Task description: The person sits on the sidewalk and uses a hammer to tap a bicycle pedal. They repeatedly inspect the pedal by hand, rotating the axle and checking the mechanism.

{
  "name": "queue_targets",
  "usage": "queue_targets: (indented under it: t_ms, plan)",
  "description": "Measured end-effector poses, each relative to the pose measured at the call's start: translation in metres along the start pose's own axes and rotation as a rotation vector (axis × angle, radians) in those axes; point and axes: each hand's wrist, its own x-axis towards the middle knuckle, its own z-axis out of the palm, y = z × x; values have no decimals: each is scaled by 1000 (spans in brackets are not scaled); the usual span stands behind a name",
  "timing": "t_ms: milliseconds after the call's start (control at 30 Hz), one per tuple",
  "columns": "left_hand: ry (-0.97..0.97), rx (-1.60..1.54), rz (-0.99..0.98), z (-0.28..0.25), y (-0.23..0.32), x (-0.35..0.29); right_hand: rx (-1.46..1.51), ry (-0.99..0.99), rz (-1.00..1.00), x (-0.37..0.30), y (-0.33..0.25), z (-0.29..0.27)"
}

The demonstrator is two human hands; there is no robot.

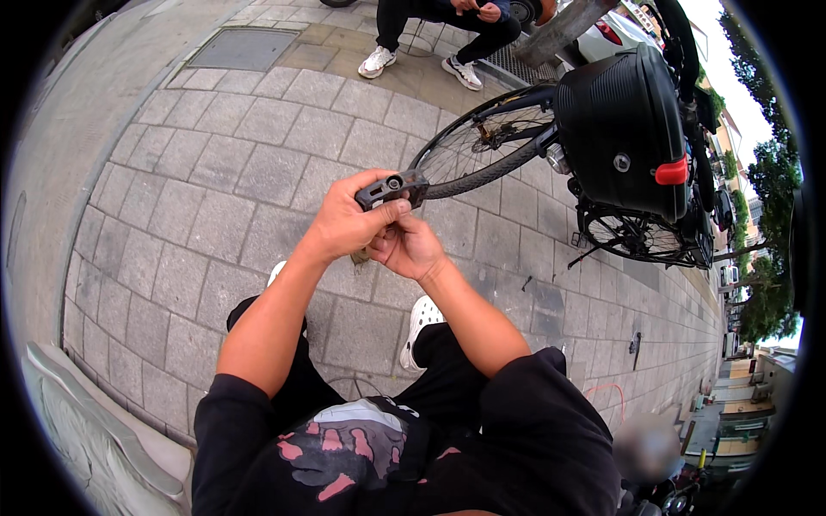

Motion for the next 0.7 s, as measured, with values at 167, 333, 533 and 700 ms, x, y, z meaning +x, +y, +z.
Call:
queue_targets:
  t_ms: [167, 333, 533, 700]
  plan:
    - [47, 7, -56, 1, 4, 0, 53, 52, 35, 1, -1, 6]
    - [57, -20, -90, 1, 9, 0, 61, 20, 37, 1, 1, 3]
    - [62, -2, -58, 0, 7, 1, 74, 71, -1, -1, 2, 8]
    - [47, 7, -12, -3, 3, 1, -27, 1, 124, 0, -4, 12]
